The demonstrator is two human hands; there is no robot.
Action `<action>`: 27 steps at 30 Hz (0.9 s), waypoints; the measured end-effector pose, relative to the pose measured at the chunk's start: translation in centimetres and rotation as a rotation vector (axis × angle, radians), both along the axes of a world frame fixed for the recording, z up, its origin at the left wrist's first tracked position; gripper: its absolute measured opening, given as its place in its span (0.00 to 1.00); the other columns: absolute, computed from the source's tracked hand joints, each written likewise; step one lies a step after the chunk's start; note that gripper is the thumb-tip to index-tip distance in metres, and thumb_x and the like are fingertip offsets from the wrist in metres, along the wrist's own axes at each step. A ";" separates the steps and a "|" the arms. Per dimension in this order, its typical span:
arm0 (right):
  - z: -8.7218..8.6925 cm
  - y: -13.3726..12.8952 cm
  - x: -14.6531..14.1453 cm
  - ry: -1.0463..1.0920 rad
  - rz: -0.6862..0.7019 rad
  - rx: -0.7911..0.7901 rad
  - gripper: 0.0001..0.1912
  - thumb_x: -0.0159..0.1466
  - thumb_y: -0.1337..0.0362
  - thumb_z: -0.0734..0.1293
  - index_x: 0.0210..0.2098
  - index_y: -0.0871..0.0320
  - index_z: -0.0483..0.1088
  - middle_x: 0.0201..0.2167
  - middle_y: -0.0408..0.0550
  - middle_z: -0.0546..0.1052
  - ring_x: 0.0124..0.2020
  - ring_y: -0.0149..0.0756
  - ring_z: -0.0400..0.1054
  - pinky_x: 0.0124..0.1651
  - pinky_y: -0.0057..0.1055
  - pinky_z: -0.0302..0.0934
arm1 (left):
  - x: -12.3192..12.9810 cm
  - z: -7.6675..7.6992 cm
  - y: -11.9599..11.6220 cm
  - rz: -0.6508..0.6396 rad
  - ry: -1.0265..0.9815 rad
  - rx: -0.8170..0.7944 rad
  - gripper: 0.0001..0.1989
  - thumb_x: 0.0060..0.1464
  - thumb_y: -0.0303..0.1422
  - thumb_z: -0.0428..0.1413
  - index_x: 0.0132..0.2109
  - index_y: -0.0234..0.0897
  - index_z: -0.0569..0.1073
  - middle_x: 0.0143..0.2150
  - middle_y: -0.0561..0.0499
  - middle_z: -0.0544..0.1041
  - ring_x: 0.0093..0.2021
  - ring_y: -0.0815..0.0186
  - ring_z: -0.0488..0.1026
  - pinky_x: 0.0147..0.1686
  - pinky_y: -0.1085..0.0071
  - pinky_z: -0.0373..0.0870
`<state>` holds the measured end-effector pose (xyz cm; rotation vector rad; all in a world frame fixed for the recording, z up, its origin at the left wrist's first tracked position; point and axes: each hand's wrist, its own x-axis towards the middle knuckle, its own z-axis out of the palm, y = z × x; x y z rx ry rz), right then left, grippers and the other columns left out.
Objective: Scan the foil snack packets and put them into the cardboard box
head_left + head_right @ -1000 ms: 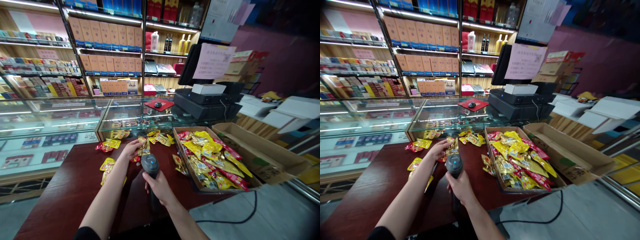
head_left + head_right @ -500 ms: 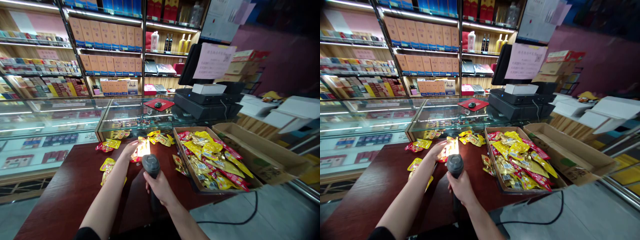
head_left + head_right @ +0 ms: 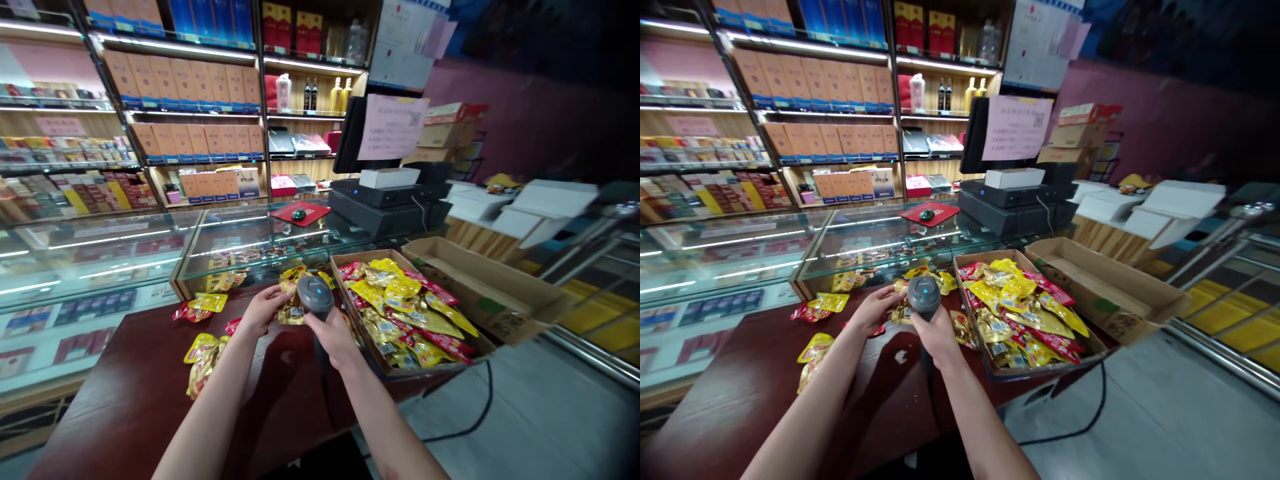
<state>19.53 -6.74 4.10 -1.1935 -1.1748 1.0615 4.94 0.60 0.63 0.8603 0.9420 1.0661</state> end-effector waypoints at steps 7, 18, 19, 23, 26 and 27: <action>1.4 -0.9 6.9 0.015 -0.210 0.062 0.12 0.50 0.64 0.67 0.35 0.60 0.73 0.37 0.47 0.78 0.42 0.41 0.70 0.47 0.34 0.61 | 9.2 2.6 -1.5 -0.161 0.074 0.250 0.16 0.38 0.36 0.67 0.35 0.33 0.76 0.30 0.51 0.77 0.31 0.69 0.73 0.33 0.76 0.68; 2.4 -4.5 17.7 -0.045 -0.574 0.083 0.16 0.49 0.63 0.68 0.36 0.63 0.72 0.33 0.49 0.78 0.35 0.40 0.69 0.41 0.34 0.61 | 21.1 3.3 -2.3 -0.297 0.183 0.324 0.22 0.38 0.35 0.66 0.43 0.33 0.76 0.34 0.48 0.76 0.26 0.71 0.71 0.27 0.76 0.68; 2.4 -4.6 17.8 -0.036 -0.577 0.090 0.16 0.49 0.62 0.68 0.36 0.63 0.72 0.33 0.49 0.78 0.35 0.40 0.69 0.41 0.34 0.61 | 20.9 3.2 -2.2 -0.288 0.185 0.328 0.21 0.39 0.35 0.66 0.43 0.33 0.76 0.35 0.47 0.76 0.26 0.71 0.71 0.27 0.76 0.68; 2.5 -4.5 16.0 0.014 -0.524 0.083 0.16 0.48 0.62 0.69 0.36 0.62 0.73 0.33 0.50 0.78 0.36 0.41 0.69 0.41 0.34 0.62 | 18.5 3.0 -2.1 -0.216 0.172 0.323 0.19 0.39 0.33 0.66 0.41 0.33 0.77 0.33 0.48 0.77 0.27 0.70 0.72 0.29 0.76 0.69; 2.3 -3.7 13.4 0.055 -0.420 0.072 0.16 0.48 0.62 0.69 0.37 0.61 0.73 0.35 0.48 0.78 0.38 0.41 0.70 0.43 0.34 0.61 | 15.3 2.7 -1.7 -0.167 0.191 0.320 0.18 0.40 0.33 0.65 0.41 0.33 0.77 0.32 0.48 0.77 0.30 0.67 0.74 0.32 0.74 0.70; 2.1 -3.3 12.4 0.071 -0.375 0.068 0.16 0.48 0.62 0.69 0.37 0.60 0.74 0.35 0.48 0.78 0.39 0.42 0.70 0.44 0.34 0.61 | 14.1 2.5 -1.5 -0.140 0.208 0.329 0.17 0.41 0.33 0.65 0.41 0.33 0.77 0.32 0.47 0.78 0.31 0.66 0.74 0.33 0.73 0.70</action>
